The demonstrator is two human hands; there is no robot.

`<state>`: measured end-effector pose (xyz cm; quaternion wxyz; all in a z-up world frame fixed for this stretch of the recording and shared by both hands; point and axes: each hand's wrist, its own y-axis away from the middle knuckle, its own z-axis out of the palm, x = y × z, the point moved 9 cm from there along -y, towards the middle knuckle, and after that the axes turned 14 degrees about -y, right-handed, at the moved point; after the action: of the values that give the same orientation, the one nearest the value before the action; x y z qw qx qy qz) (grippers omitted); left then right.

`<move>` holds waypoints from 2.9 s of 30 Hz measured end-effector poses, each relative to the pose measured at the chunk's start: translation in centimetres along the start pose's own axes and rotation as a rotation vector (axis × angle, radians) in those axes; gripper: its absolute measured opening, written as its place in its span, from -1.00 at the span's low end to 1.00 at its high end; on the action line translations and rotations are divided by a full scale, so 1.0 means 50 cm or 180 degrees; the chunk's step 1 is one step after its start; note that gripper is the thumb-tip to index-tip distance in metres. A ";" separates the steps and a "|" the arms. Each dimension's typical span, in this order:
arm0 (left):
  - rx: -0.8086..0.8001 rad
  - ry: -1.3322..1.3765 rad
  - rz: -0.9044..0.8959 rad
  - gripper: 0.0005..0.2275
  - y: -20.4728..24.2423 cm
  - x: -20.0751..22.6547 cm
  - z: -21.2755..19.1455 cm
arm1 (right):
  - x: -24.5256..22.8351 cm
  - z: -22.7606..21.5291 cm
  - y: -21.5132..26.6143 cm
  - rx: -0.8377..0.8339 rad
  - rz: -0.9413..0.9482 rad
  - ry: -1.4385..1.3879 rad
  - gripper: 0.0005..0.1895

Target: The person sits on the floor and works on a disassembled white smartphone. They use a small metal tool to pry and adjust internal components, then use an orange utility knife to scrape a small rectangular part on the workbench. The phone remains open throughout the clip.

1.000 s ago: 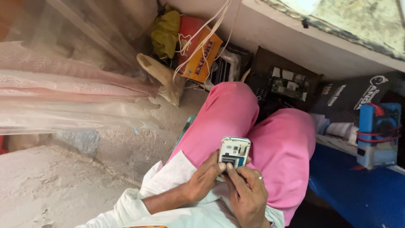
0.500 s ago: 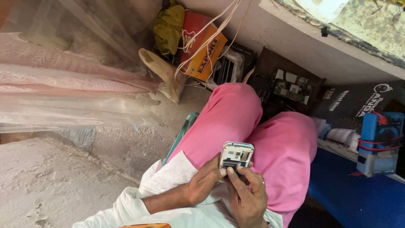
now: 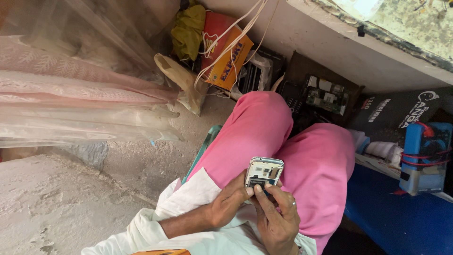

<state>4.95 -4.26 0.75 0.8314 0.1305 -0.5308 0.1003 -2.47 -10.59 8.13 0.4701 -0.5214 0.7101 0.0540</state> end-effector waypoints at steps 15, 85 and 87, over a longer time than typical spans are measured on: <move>-0.0027 -0.0133 0.0171 -0.62 0.002 0.000 0.003 | 0.001 0.004 0.002 0.0043 -0.0022 0.0028 -0.57; 0.0558 -0.1280 -0.0058 -0.76 -0.009 -0.034 -0.013 | 0.045 -0.002 -0.009 -0.0139 -0.0288 0.0128 -0.47; 0.0582 -0.1339 -0.0049 -0.77 -0.009 -0.033 -0.014 | 0.043 -0.002 -0.010 -0.0125 -0.0301 0.0133 -0.49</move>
<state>4.99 -4.50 -1.05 0.6878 0.2274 -0.6802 0.1122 -2.17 -12.34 6.83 0.4470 -0.5645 0.6931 0.0347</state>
